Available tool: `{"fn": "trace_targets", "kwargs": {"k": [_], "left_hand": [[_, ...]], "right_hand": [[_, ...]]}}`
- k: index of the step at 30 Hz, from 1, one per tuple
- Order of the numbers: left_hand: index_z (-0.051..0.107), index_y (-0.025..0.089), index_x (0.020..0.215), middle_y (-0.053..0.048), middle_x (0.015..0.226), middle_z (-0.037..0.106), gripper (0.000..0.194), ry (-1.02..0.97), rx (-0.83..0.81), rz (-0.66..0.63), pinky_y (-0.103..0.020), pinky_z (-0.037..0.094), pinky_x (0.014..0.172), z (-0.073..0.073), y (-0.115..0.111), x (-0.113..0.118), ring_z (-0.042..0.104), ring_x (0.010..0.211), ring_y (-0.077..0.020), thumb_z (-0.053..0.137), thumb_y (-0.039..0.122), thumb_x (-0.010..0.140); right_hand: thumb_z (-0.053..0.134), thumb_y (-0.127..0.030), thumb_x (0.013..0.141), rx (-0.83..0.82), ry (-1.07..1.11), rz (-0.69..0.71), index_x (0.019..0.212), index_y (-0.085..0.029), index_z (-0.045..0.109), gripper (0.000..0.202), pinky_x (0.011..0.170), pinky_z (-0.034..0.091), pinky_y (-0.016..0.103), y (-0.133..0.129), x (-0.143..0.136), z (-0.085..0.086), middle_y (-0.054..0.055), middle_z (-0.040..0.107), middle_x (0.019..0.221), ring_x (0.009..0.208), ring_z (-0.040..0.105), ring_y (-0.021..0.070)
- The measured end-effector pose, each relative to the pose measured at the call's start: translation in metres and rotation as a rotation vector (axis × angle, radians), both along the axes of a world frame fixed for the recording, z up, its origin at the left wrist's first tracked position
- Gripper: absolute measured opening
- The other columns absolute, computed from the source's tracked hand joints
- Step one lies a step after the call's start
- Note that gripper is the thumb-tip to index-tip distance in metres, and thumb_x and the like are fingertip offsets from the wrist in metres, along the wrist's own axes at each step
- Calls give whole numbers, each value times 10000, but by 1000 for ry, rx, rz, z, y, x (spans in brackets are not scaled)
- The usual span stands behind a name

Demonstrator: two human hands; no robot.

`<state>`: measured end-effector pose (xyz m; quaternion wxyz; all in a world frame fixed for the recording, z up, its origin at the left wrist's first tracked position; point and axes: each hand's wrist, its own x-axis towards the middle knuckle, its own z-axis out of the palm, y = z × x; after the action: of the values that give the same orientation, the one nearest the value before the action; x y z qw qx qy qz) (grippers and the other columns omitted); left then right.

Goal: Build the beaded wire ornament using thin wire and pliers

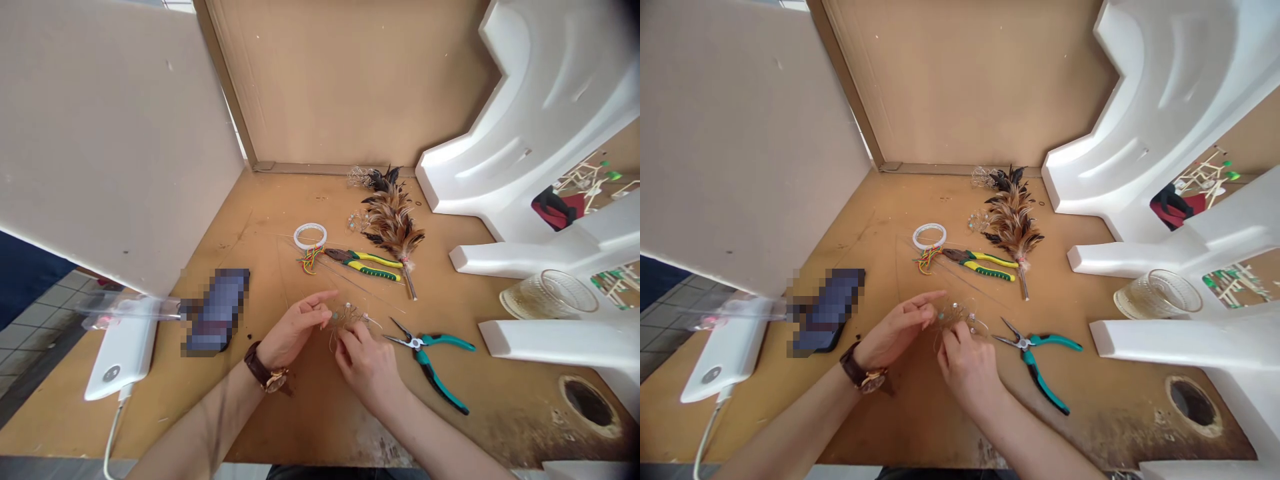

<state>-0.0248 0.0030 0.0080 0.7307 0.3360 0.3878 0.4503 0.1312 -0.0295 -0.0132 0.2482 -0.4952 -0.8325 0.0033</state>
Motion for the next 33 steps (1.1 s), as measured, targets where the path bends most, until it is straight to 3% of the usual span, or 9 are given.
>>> {"fn": "trace_targets", "kwargs": {"k": [3, 7, 14, 20, 25, 28, 33], "left_hand": [[571, 124, 1106, 39, 579, 460, 366, 3, 41, -25, -211, 324, 618, 4, 0, -1, 394, 565, -70, 605, 221, 755], [492, 150, 1143, 21, 619, 551, 384, 137, 162, -24, -238, 351, 679, 7, -2, 1, 473, 625, -98, 577, 261, 786], [345, 182, 1197, -40, 891, 647, 558, 200, 205, -5, -306, 386, 839, 3, -8, 10, 563, 868, -149, 642, 226, 727], [402, 176, 1114, -72, 974, 645, 389, 375, 293, 92, -290, 413, 819, 2, -13, 13, 563, 890, -150, 578, 262, 778], [557, 161, 856, -48, 866, 606, 122, 699, 437, 188, -255, 431, 751, 4, -10, 5, 553, 811, -141, 512, 263, 806], [587, 168, 822, -28, 808, 604, 133, 895, 514, 89, -239, 424, 697, 5, -6, -3, 546, 746, -132, 478, 244, 813], [613, 172, 814, -14, 751, 619, 167, 992, 541, -269, -209, 399, 612, 10, -5, -13, 537, 668, -122, 450, 188, 779]], "right_hand": [[469, -171, 810, -4, 7, 2, 803, -203, 586, 121, 474, 234, 256, -1, -1, -1, -5, 559, 734, 521, 468, 94], [449, -179, 823, -10, 10, -4, 813, -198, 583, 136, 465, 226, 249, 0, 1, -4, -3, 557, 735, 517, 466, 86], [445, -191, 825, 11, -19, -54, 788, -187, 580, 140, 442, 234, 225, 6, 6, -6, 2, 542, 733, 518, 476, 74], [443, -194, 823, 20, -34, -63, 794, -192, 582, 142, 434, 238, 224, 7, 5, -7, -2, 543, 734, 509, 478, 76], [432, -190, 832, 18, -20, -79, 839, -187, 593, 162, 432, 251, 219, 7, 5, -5, 9, 566, 754, 525, 498, 83], [437, -199, 830, 14, -17, -73, 850, -185, 597, 161, 427, 254, 222, 8, 5, -4, 9, 571, 759, 525, 505, 85], [443, -196, 824, 22, -14, -64, 858, -180, 599, 161, 433, 276, 222, 9, 6, -3, 8, 564, 748, 522, 506, 83]]}}
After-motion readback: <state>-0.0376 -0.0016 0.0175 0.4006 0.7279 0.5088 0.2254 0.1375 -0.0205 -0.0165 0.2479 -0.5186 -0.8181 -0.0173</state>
